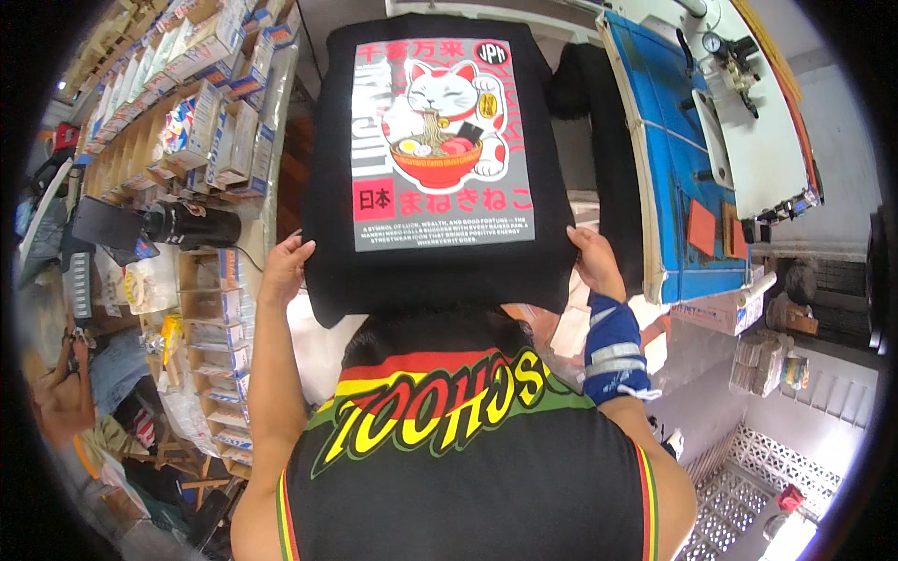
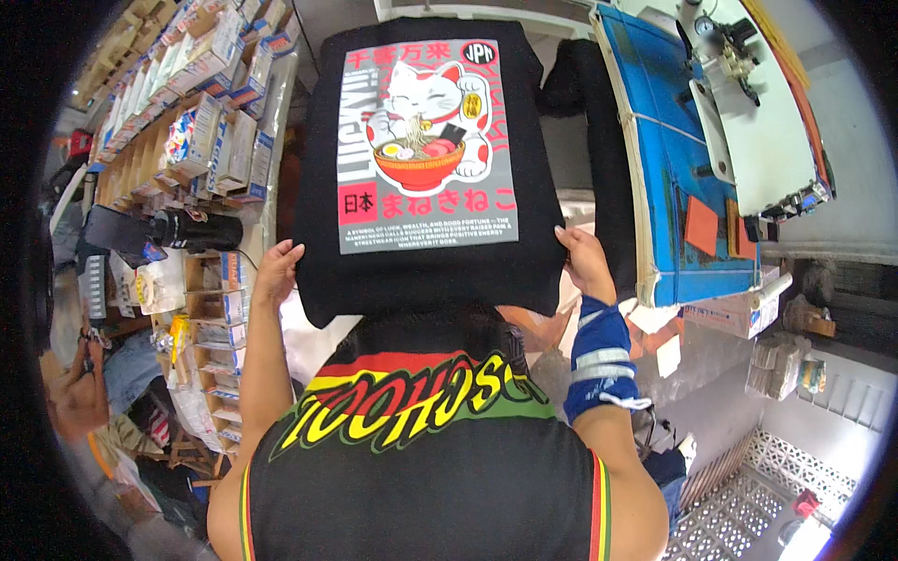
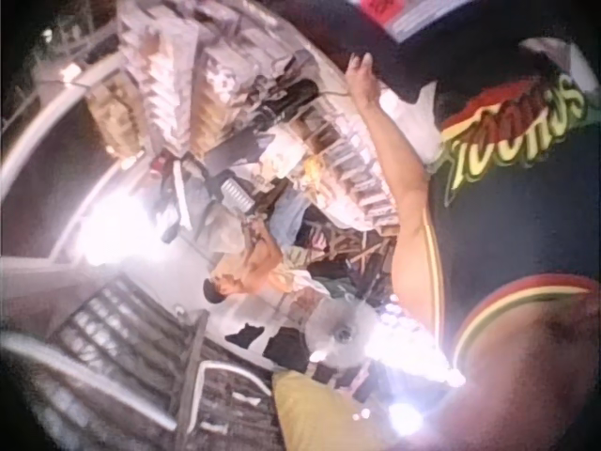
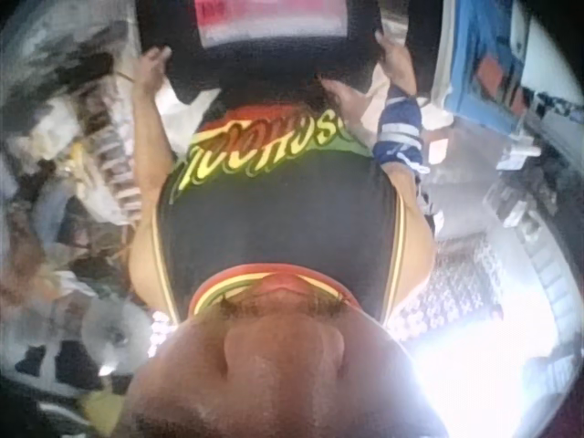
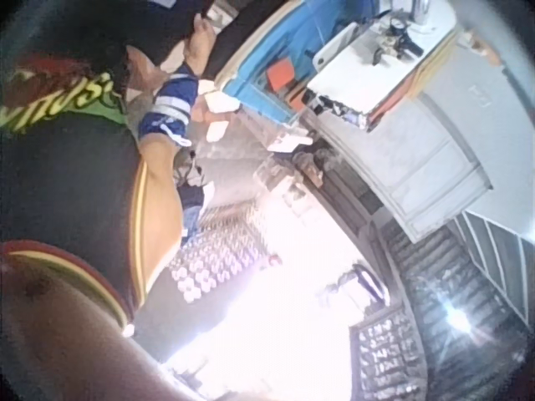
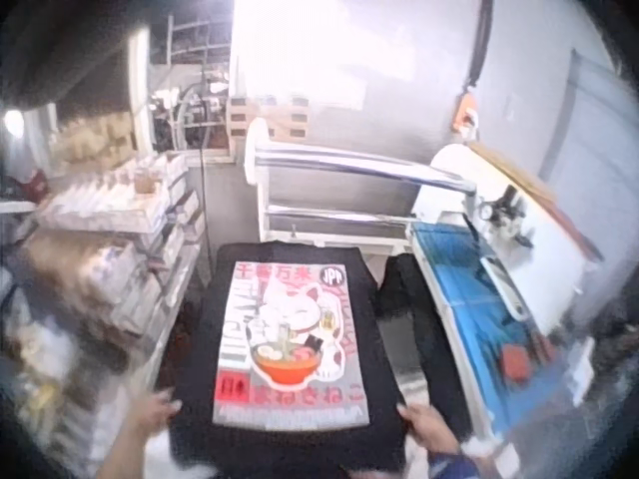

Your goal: The person places a black t-shirt on a heat press, aligns a transfer sheet with a cat design, and uses the press to apply the graphic. The person then removes the t-shirt and repeats the process with another shirt, including applying a small neck label.

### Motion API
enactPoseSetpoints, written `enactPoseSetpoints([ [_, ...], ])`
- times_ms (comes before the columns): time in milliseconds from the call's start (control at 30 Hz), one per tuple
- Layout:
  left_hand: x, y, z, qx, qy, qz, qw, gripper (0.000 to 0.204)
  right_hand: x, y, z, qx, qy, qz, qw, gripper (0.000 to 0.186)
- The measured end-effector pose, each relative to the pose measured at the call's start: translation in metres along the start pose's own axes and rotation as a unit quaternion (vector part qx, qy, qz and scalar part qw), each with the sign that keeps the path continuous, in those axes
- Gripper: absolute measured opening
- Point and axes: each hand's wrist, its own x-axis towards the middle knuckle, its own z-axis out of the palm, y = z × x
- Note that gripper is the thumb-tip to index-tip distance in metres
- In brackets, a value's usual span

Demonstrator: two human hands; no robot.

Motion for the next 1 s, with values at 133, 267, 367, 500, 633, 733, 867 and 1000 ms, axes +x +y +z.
enactPoseSetpoints([
  [133,-0.011,0.014,0.042,0.392,0.237,0.38,0.804,0.018,-0.017,-0.004,0.038,-0.352,0.243,-0.36,0.829,0.021],
  [267,-0.016,0.019,0.095,0.41,0.148,0.476,0.764,0.02,-0.032,0.003,0.084,-0.387,0.174,-0.561,0.711,0.028],
  [367,-0.015,0.021,0.114,0.43,0.155,0.472,0.754,0.026,-0.035,0.005,0.101,-0.394,0.175,-0.535,0.726,0.032],
  [500,-0.013,0.023,0.116,0.431,0.165,0.474,0.75,0.029,-0.031,0.005,0.105,-0.392,0.187,-0.557,0.708,0.032],
  [633,-0.011,0.021,0.115,0.426,0.168,0.475,0.751,0.029,-0.031,0.004,0.105,-0.394,0.186,-0.56,0.705,0.032],
  [733,-0.011,0.017,0.115,0.422,0.167,0.468,0.758,0.029,-0.034,0.004,0.105,-0.391,0.184,-0.561,0.706,0.032],
  [867,-0.008,0.014,0.115,0.433,0.172,0.464,0.754,0.031,-0.035,0.003,0.104,-0.393,0.186,-0.553,0.711,0.032],
  [1000,-0.006,0.013,0.113,0.428,0.167,0.476,0.75,0.033,-0.035,0.002,0.104,-0.396,0.187,-0.553,0.708,0.033],
])
